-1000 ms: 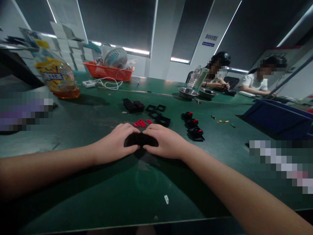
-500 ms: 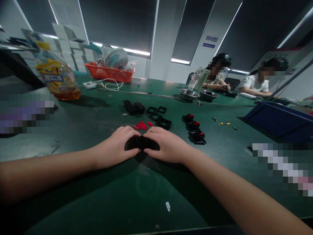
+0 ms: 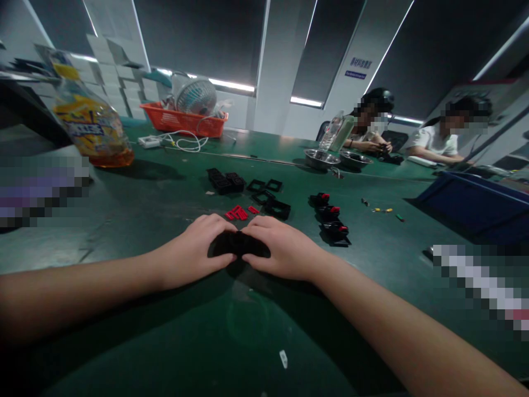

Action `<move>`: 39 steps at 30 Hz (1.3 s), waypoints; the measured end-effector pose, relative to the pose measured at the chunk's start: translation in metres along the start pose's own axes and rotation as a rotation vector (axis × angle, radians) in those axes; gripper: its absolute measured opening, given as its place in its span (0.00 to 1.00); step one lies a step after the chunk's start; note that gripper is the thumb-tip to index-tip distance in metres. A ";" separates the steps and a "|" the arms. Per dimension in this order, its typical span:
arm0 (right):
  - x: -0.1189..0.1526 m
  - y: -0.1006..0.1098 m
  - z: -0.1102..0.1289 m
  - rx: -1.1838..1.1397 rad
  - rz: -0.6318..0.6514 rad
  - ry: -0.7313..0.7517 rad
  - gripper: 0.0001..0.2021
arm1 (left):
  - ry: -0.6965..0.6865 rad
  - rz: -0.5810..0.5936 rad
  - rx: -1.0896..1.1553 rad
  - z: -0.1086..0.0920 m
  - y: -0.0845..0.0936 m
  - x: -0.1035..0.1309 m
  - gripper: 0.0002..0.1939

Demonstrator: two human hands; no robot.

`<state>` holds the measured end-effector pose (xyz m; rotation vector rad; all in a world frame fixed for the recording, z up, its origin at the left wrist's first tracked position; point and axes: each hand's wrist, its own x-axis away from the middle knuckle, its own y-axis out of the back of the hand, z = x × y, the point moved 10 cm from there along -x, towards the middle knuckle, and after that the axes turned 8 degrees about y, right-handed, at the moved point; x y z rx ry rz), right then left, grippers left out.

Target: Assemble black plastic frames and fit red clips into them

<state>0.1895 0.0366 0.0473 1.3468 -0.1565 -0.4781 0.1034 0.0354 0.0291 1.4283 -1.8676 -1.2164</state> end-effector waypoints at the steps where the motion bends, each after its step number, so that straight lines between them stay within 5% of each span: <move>1: 0.000 0.000 0.000 0.001 -0.001 0.001 0.15 | 0.000 0.000 -0.006 0.000 0.000 0.000 0.18; 39: 0.000 0.002 0.004 0.013 -0.015 0.047 0.14 | -0.003 0.037 -0.048 -0.002 -0.002 0.000 0.18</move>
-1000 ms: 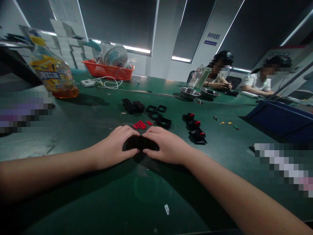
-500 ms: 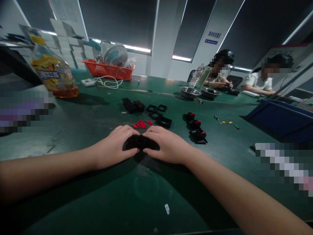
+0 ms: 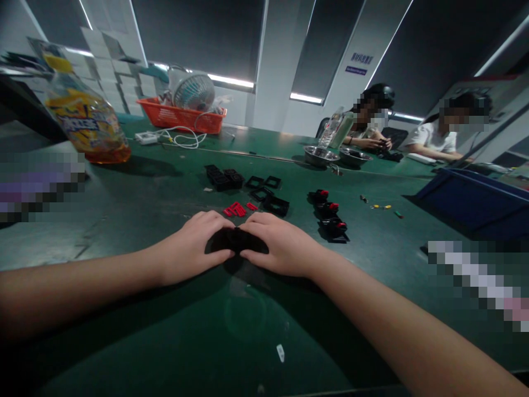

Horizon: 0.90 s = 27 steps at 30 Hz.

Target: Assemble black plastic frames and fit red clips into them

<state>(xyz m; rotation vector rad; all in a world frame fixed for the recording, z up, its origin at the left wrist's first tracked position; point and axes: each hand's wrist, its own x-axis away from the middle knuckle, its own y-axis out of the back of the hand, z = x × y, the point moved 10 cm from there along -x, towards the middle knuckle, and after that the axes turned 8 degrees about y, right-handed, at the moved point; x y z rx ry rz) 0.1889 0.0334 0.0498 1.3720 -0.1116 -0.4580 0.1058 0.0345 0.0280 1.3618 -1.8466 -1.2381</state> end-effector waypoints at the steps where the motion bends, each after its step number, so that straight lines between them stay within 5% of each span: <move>1: 0.000 0.000 0.000 0.003 0.001 -0.002 0.14 | -0.001 -0.002 0.001 0.000 0.000 0.000 0.18; 27: 0.000 0.002 0.001 -0.009 -0.013 0.000 0.15 | -0.007 -0.020 0.007 0.000 0.001 0.000 0.17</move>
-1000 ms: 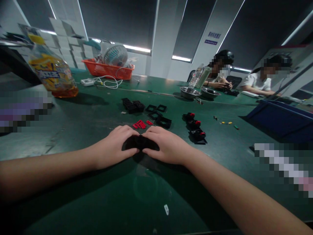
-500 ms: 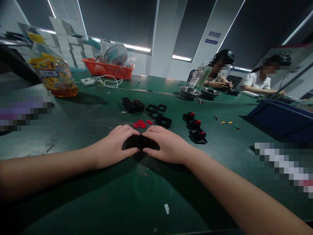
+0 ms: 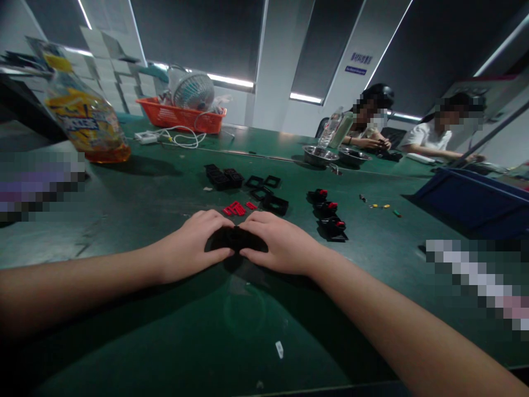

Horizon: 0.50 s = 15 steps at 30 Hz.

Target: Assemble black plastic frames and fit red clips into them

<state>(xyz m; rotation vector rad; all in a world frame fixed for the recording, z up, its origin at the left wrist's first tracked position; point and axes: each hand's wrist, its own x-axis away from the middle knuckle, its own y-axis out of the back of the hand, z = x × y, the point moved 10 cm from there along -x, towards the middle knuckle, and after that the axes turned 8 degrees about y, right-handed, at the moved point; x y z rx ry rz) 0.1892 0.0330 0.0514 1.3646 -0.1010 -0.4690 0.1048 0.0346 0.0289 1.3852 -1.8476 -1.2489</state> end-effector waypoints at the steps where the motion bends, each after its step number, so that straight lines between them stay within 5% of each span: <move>1: 0.000 0.000 0.000 0.004 0.003 -0.001 0.15 | -0.001 0.002 0.001 0.000 0.000 0.000 0.17; 15: 0.000 -0.001 0.000 0.025 0.016 0.005 0.14 | 0.015 0.016 -0.009 0.000 -0.001 0.000 0.17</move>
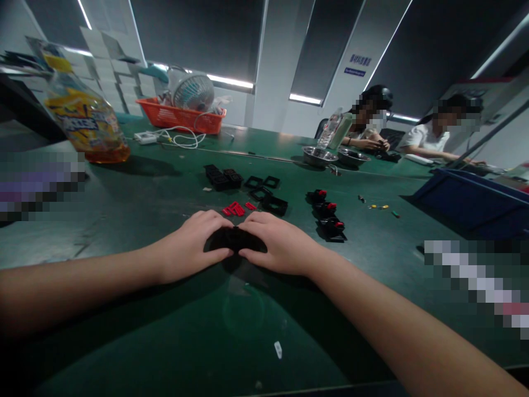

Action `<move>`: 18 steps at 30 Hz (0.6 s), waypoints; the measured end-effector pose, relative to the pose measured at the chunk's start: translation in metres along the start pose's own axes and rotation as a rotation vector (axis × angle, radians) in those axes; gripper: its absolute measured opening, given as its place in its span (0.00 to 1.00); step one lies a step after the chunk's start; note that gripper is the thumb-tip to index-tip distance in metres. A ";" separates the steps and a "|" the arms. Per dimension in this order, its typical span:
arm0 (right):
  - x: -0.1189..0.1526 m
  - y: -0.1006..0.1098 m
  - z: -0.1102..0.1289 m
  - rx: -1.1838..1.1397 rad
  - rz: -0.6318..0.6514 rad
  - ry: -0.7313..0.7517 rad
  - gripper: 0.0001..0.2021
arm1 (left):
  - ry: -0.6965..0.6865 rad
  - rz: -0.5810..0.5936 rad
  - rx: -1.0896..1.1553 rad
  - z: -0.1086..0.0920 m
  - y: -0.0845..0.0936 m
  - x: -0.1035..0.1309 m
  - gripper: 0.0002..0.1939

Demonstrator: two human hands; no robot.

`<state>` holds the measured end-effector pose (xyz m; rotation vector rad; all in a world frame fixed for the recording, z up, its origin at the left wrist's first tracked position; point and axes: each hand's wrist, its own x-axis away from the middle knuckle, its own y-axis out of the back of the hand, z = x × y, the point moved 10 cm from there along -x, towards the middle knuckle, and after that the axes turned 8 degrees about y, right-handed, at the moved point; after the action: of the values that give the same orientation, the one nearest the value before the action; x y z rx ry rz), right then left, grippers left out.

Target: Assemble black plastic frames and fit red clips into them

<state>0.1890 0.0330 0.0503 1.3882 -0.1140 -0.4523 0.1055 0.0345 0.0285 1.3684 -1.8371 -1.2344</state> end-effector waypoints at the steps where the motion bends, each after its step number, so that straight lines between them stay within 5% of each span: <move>1: 0.000 0.000 0.000 0.000 0.002 0.000 0.14 | -0.002 0.000 0.003 0.000 0.000 0.000 0.17; 18: 0.000 0.000 0.000 -0.009 0.001 0.002 0.14 | -0.003 0.000 0.005 0.001 -0.001 -0.001 0.19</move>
<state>0.1886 0.0329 0.0502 1.3794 -0.1105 -0.4504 0.1060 0.0357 0.0271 1.3698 -1.8430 -1.2337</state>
